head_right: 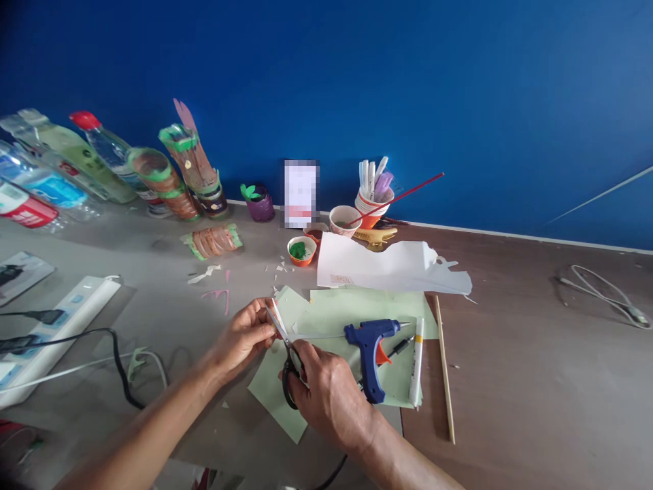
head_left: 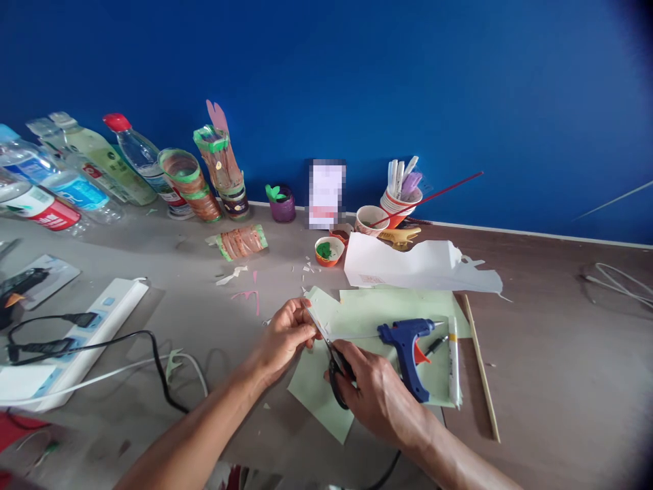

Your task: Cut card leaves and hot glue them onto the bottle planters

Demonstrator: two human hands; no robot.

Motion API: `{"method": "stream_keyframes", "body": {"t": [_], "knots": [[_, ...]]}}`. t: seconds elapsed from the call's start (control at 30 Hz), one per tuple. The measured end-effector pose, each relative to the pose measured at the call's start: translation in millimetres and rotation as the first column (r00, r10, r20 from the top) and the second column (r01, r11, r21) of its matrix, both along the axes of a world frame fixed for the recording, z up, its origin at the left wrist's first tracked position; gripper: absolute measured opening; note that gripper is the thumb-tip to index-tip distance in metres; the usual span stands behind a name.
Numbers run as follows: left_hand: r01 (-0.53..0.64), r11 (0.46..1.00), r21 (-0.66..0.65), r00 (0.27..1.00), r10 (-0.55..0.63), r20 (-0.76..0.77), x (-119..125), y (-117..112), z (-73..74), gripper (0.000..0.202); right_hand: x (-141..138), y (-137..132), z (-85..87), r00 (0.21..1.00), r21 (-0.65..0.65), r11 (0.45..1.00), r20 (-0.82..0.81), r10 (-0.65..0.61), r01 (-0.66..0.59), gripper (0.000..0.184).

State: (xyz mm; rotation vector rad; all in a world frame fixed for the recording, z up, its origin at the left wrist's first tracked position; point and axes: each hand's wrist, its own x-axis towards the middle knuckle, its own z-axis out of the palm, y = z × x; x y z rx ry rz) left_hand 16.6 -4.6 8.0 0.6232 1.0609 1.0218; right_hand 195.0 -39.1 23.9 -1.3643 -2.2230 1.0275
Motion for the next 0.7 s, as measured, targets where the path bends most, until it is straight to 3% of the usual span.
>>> {"method": "stream_keyframes", "body": {"t": [0.4,0.7], "knots": [[0.188,0.982,-0.030,0.981,-0.189,-0.041,-16.1,4.5,0.2,0.053,6.7,-1.6,7.3,0.999,-0.126,0.992,-0.022,0.024,-0.027,0.019],[0.087,0.996,-0.030,0.991,-0.084,0.105,-6.9,0.8,1.0,0.042,3.2,-1.2,-4.5,0.987,-0.162,0.986,-0.143,-0.072,0.049,0.024]]}}
